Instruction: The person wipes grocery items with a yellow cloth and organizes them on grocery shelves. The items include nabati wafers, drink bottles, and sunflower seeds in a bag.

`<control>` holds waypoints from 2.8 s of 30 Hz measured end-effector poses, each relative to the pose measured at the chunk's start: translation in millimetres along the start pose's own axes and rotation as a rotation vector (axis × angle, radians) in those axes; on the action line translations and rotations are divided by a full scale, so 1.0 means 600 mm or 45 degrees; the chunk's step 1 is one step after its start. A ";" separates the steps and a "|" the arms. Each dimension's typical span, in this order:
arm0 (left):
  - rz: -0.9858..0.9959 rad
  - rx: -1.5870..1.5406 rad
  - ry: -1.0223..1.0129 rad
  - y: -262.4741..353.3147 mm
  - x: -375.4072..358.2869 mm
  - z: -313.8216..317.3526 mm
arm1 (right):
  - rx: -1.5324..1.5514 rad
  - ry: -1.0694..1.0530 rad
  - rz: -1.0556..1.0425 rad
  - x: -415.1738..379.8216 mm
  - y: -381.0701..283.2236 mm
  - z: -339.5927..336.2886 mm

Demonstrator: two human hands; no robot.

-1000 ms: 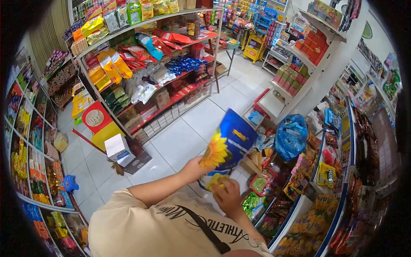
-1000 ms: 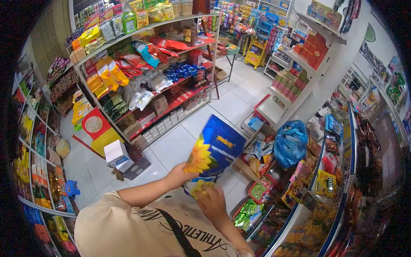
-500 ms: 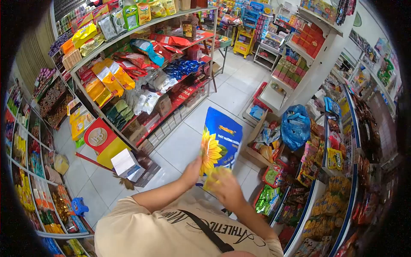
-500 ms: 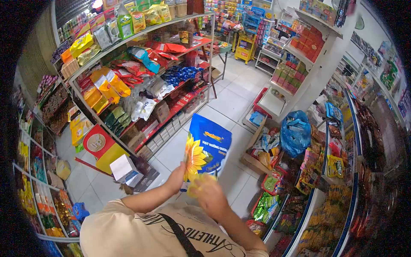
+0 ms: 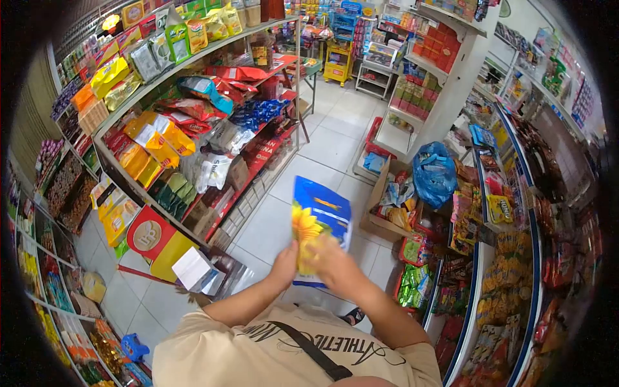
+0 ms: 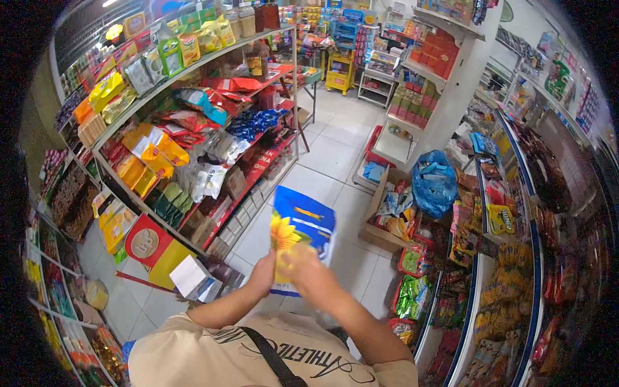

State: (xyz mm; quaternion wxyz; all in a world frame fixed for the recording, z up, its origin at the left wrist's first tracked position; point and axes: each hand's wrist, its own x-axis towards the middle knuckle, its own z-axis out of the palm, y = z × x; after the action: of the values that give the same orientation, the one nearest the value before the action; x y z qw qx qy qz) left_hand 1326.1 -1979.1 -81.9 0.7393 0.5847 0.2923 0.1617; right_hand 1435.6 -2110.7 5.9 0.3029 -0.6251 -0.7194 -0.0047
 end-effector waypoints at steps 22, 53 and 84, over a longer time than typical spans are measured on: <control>0.267 -0.035 0.142 0.074 -0.014 -0.027 | 0.244 0.103 0.018 0.021 -0.046 0.020; 0.640 0.482 0.236 0.075 -0.054 -0.055 | 0.439 0.591 0.462 0.042 0.032 0.008; -0.270 -1.005 0.055 0.063 0.017 -0.043 | -0.204 0.514 0.162 0.004 0.026 0.044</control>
State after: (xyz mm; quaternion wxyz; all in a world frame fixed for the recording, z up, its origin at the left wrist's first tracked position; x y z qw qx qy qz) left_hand 1321.8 -1943.6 -51.5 0.9132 0.2191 0.2820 0.1966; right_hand 1438.0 -2094.8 -20.5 0.3898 -0.6776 -0.6006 -0.1679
